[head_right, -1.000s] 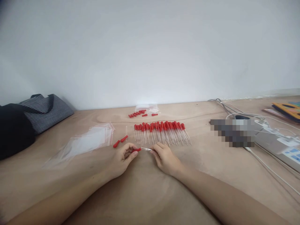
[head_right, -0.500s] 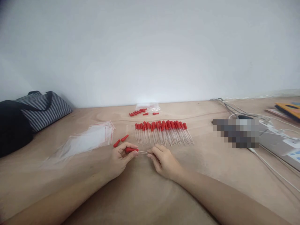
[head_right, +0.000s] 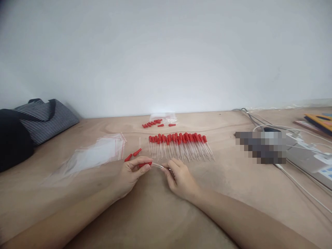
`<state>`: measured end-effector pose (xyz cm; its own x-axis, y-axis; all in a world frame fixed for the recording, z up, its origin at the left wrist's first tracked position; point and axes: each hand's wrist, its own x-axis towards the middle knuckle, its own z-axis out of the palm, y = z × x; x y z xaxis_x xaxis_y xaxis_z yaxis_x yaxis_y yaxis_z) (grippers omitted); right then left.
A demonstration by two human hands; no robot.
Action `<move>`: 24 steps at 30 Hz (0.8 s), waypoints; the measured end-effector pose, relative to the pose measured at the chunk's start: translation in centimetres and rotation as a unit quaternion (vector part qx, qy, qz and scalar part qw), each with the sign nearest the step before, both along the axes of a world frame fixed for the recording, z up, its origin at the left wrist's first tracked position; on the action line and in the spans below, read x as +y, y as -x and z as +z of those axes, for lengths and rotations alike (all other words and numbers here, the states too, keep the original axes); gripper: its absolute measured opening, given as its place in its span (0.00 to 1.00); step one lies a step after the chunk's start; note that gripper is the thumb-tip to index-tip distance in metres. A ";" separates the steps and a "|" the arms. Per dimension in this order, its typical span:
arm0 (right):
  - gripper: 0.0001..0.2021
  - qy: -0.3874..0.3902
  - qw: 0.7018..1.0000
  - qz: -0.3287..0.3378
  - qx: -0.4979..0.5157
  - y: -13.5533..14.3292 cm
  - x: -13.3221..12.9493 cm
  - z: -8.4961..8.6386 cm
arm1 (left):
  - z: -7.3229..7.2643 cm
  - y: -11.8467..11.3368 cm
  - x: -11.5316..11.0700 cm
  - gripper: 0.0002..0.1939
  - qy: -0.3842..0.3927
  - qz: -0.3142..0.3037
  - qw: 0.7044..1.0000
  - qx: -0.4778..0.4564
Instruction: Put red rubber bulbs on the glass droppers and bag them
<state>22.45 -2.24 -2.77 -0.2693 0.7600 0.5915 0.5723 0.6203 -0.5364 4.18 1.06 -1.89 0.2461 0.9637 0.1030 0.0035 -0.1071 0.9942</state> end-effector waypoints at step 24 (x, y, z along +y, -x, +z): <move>0.09 -0.112 0.985 -0.010 -0.132 -0.9 0.3 0.1 | 0.0 -0.4 -0.9 0.13 0.016 0.021 0.999 0.020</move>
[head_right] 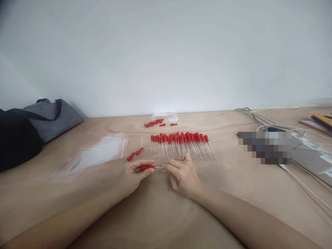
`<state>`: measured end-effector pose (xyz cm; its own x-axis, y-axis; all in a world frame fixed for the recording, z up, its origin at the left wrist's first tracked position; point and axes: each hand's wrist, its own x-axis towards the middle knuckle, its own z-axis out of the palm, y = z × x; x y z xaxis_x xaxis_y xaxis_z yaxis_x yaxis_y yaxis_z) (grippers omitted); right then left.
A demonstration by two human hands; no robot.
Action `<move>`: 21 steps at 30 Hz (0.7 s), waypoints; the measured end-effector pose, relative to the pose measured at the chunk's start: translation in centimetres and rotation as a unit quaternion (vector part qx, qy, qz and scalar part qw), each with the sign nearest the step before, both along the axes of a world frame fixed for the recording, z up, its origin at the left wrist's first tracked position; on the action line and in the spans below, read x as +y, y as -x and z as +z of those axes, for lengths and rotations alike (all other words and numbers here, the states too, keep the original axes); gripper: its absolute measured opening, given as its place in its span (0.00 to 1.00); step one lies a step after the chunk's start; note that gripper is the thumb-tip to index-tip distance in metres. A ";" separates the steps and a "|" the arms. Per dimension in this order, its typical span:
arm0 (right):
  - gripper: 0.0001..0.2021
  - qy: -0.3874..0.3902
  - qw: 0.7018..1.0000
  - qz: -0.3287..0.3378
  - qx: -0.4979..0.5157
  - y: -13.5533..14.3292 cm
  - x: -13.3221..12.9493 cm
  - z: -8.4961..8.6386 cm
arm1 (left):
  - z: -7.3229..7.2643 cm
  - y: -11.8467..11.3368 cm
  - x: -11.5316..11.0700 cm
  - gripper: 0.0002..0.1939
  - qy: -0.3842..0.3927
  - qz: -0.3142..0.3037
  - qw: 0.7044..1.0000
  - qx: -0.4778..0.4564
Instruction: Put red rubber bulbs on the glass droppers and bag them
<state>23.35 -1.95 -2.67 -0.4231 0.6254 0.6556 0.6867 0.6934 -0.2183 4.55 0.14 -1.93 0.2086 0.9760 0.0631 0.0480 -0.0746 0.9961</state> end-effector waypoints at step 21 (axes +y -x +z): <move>0.11 0.009 0.999 0.035 -0.003 0.6 0.5 0.1 | -0.5 -0.7 -0.3 0.12 -0.016 -0.020 0.999 0.022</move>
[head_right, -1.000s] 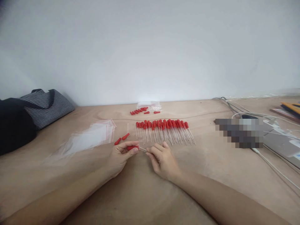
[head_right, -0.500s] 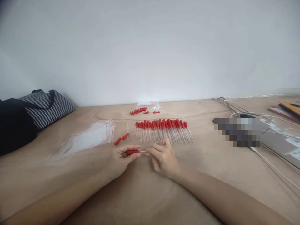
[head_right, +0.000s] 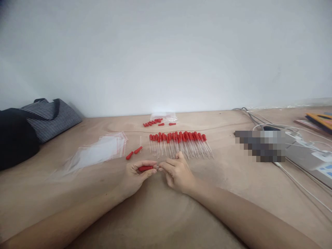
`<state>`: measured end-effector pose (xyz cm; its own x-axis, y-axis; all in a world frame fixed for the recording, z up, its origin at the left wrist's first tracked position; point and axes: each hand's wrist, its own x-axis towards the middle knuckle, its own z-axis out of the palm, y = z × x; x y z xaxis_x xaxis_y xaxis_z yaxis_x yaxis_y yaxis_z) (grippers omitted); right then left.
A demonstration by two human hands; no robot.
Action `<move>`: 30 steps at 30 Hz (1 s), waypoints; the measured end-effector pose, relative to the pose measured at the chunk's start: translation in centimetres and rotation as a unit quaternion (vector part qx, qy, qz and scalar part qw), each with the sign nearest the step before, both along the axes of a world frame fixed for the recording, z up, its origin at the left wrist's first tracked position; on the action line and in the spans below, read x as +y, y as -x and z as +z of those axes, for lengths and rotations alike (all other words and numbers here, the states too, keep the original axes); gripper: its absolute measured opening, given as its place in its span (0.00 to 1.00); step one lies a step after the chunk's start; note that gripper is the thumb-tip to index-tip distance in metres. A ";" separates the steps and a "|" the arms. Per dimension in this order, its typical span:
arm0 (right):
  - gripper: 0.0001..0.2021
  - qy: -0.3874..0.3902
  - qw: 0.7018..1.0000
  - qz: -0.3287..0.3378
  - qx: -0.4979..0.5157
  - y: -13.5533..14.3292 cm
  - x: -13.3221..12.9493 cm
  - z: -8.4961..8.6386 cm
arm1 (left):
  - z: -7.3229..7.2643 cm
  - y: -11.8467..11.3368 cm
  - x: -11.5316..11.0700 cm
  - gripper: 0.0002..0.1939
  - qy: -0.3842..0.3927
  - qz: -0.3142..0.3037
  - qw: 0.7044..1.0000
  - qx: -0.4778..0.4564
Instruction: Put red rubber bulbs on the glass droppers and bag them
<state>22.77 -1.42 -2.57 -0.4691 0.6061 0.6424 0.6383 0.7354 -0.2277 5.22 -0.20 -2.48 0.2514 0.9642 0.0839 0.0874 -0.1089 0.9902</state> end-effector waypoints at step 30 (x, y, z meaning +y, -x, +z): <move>0.09 0.040 0.999 0.019 0.020 -0.8 -0.1 -0.3 | 0.5 0.3 -0.5 0.07 0.047 -0.031 0.998 -0.005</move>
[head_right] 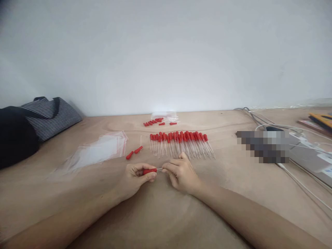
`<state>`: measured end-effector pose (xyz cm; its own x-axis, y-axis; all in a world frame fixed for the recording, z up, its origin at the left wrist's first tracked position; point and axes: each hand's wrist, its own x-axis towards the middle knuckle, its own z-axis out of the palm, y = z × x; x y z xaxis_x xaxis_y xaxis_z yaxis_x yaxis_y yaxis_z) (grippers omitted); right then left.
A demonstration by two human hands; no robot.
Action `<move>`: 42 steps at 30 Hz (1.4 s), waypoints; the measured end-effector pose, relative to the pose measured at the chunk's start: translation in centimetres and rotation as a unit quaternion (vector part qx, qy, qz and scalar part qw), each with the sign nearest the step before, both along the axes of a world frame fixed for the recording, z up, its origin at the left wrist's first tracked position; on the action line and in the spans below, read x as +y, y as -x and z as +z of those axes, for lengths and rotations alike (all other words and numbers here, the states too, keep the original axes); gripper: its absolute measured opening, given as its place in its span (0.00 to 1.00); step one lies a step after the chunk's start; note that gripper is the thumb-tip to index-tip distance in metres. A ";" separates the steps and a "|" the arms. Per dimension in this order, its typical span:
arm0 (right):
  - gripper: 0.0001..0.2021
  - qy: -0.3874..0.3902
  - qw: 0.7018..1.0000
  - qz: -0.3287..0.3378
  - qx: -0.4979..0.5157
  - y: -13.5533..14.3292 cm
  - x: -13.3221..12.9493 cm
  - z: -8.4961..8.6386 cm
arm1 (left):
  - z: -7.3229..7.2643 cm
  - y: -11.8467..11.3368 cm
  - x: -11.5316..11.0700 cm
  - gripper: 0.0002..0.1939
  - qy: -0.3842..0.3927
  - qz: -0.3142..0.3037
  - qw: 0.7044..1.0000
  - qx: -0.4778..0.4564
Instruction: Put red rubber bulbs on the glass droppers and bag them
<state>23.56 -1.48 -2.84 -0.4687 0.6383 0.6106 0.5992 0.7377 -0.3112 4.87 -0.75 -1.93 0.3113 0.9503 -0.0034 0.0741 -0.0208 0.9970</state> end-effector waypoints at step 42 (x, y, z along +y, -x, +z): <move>0.07 0.091 0.991 -0.092 0.030 0.3 -0.1 -0.4 | 4.6 5.6 9.3 0.13 -0.153 0.042 0.854 0.496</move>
<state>23.25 -1.62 -3.26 -0.3004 0.8121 0.5003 0.6956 0.5454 -0.4676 -0.70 8.57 2.62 0.2305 0.9727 0.0258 0.8929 -0.2219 0.3918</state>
